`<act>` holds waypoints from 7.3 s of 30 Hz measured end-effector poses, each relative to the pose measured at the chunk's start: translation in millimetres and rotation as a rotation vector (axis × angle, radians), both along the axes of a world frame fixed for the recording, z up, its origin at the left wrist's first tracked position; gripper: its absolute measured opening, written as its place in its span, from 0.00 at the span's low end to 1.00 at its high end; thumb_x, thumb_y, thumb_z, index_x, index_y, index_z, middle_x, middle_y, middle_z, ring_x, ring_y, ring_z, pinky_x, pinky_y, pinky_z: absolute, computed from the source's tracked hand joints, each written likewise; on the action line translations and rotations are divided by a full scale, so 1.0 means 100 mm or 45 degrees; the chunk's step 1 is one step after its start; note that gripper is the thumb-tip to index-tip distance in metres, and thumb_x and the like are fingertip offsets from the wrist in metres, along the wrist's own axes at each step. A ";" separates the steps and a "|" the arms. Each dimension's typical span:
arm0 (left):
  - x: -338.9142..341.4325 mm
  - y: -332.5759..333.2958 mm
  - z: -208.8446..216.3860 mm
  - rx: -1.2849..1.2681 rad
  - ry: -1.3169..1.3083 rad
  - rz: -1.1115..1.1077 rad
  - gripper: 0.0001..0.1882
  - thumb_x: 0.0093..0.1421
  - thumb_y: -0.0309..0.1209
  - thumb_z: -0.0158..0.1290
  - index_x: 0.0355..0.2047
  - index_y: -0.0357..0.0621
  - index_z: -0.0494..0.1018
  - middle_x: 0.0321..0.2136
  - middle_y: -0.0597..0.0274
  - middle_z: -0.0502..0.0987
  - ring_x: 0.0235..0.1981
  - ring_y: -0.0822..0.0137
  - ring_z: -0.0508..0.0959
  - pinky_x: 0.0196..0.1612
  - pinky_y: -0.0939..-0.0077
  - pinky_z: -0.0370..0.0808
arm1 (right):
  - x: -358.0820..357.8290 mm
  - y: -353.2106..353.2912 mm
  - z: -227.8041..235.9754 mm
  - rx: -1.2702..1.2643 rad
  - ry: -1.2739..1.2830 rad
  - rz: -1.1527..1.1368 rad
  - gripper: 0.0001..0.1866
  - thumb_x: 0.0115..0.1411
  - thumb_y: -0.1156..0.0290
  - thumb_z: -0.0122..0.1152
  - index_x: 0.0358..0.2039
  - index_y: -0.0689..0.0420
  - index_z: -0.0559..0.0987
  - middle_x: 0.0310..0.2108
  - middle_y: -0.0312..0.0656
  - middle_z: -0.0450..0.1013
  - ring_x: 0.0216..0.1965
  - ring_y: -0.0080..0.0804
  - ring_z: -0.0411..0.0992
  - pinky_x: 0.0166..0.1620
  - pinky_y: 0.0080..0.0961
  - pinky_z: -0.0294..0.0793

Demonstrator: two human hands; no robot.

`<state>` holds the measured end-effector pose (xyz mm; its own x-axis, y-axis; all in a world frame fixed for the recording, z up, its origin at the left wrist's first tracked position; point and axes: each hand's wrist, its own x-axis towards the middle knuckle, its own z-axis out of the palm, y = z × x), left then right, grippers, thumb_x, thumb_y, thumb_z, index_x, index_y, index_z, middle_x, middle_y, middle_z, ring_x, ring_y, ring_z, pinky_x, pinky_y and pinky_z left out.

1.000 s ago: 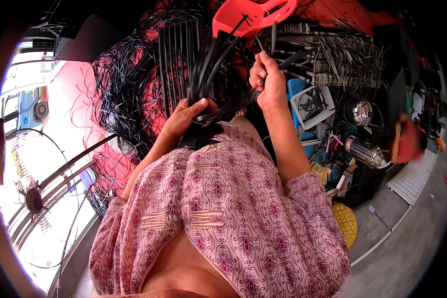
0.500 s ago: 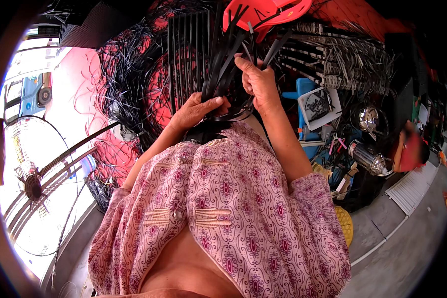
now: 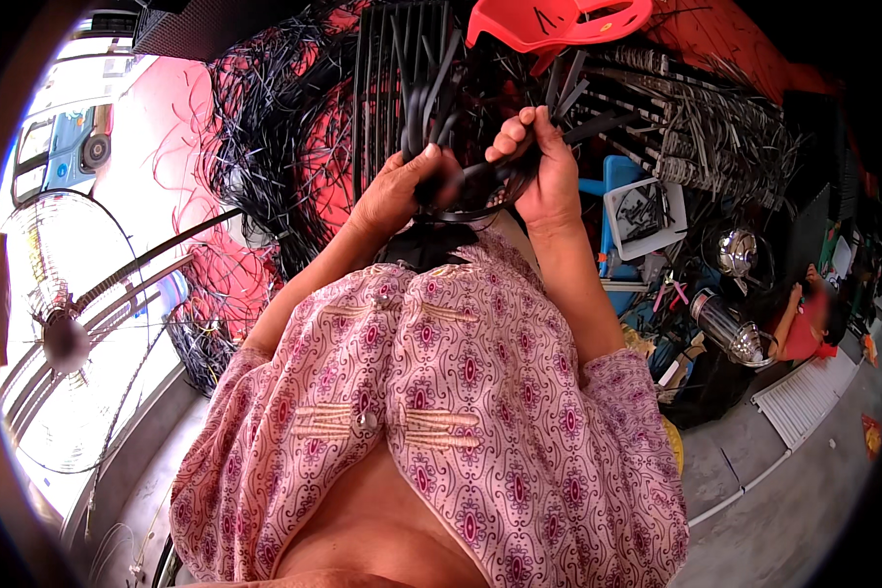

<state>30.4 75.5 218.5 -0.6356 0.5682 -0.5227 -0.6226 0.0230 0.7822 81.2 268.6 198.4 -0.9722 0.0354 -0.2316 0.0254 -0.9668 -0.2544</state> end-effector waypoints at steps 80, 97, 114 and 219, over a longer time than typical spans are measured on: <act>-0.04 -0.09 -0.29 -0.169 0.291 -0.245 0.19 0.67 0.41 0.47 0.28 0.39 0.76 0.15 0.71 0.70 0.17 0.80 0.68 0.21 0.82 0.65 | -0.23 -0.03 0.16 0.651 -0.436 0.172 0.10 0.58 0.67 0.64 0.38 0.56 0.76 0.17 0.25 0.60 0.12 0.10 0.53 0.14 0.10 0.47; -0.04 -0.15 -0.20 -0.073 0.164 -0.031 0.27 0.70 0.46 0.37 0.23 0.41 0.71 0.12 0.73 0.59 0.14 0.77 0.56 0.21 0.79 0.54 | -0.06 -0.41 0.05 0.692 -0.322 0.021 0.08 0.59 0.65 0.63 0.31 0.55 0.77 0.30 0.37 0.77 0.25 0.15 0.68 0.19 0.11 0.57; -0.12 -0.40 -0.47 0.447 -0.274 0.328 0.14 0.67 0.39 0.49 0.32 0.39 0.69 0.17 0.69 0.67 0.16 0.75 0.64 0.22 0.81 0.63 | 0.49 0.03 0.19 0.274 0.117 0.051 0.12 0.65 0.62 0.53 0.31 0.56 0.75 0.17 0.33 0.63 0.26 0.29 0.67 0.31 0.25 0.67; 0.40 -0.84 -0.31 0.150 -0.124 0.183 0.15 0.67 0.36 0.45 0.26 0.40 0.67 0.14 0.73 0.55 0.16 0.78 0.55 0.22 0.79 0.52 | 1.04 2.37 0.68 0.867 -0.167 -1.306 0.11 0.60 0.63 0.63 0.41 0.52 0.80 0.31 0.36 0.75 0.21 0.17 0.62 0.19 0.15 0.56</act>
